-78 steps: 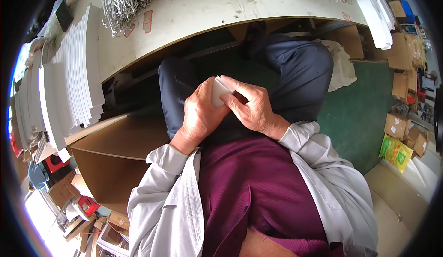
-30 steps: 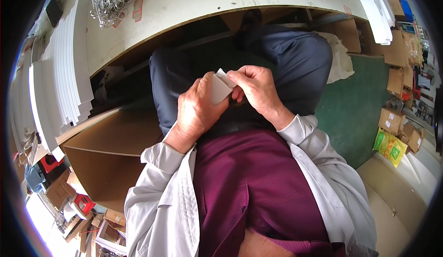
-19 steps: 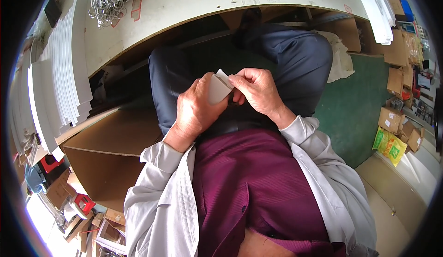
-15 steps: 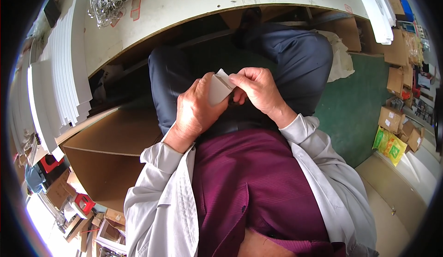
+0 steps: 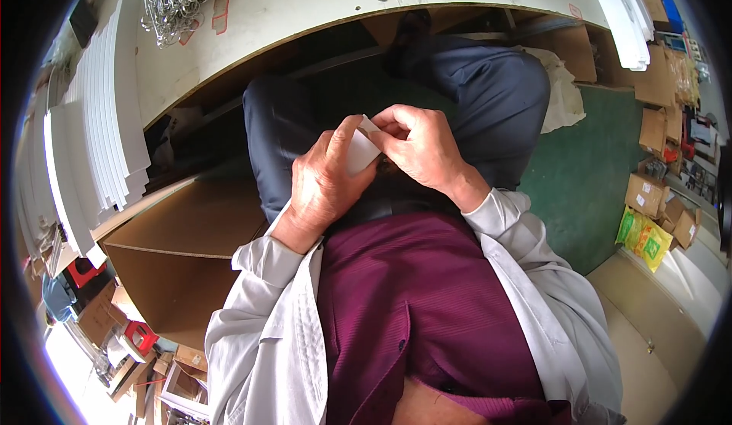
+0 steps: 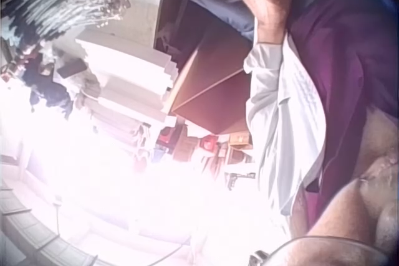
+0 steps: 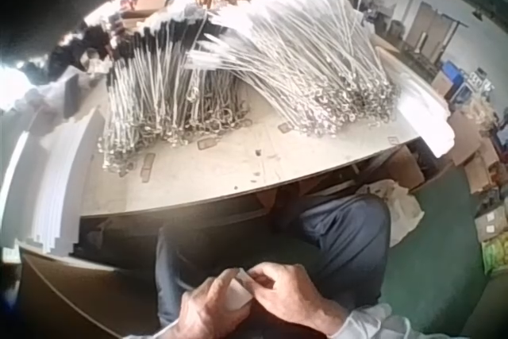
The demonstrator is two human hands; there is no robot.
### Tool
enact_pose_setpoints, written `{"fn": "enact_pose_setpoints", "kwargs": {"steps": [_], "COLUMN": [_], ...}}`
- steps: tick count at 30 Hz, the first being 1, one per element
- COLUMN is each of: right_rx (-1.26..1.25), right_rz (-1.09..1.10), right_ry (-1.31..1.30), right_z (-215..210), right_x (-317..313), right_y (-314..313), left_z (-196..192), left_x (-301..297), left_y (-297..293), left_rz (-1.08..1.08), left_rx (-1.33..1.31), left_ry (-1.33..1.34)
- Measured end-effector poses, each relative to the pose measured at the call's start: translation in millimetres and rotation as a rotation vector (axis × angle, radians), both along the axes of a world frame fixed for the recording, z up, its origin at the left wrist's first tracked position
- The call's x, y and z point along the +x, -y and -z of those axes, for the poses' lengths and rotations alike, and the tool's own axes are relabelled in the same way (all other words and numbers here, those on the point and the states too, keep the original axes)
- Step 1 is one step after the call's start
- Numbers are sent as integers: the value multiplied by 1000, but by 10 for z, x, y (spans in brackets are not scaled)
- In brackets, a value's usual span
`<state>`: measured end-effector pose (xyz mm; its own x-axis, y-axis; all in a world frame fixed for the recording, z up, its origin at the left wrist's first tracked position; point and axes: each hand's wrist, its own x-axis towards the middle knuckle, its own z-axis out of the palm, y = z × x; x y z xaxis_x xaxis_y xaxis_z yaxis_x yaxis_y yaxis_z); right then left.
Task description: Placing multiple metal wire brushes into a white cardboard sleeve and folding the ends.
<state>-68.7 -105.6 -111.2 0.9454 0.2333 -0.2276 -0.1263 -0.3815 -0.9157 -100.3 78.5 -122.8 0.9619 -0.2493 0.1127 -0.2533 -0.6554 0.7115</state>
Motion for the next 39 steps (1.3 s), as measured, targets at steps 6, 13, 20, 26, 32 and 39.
{"fn": "enact_pose_setpoints", "kwargs": {"steps": [6,13,20,26,32,39], "right_rx": [-203,-49,117,123,46,21], "right_rz": [-76,-78,67,127,136,148], "right_ry": [175,219,-52,-86,82,99], "right_z": [3,-26,49,78,147,54], "right_x": [-3,3,-74,-83,-88,-71], "right_y": [29,50,-43,-68,-116,-161], "left_z": [11,-1,29,26,92,89], "left_x": [-7,16,-11,-23,-53,-54], "left_y": [-6,10,-2,20,16,15], "left_rz": [0,-13,-7,-36,-37,-76], "left_rx": [-20,-12,21,8,33,17], "left_ry": [-63,-27,-42,-82,-4,5]}}
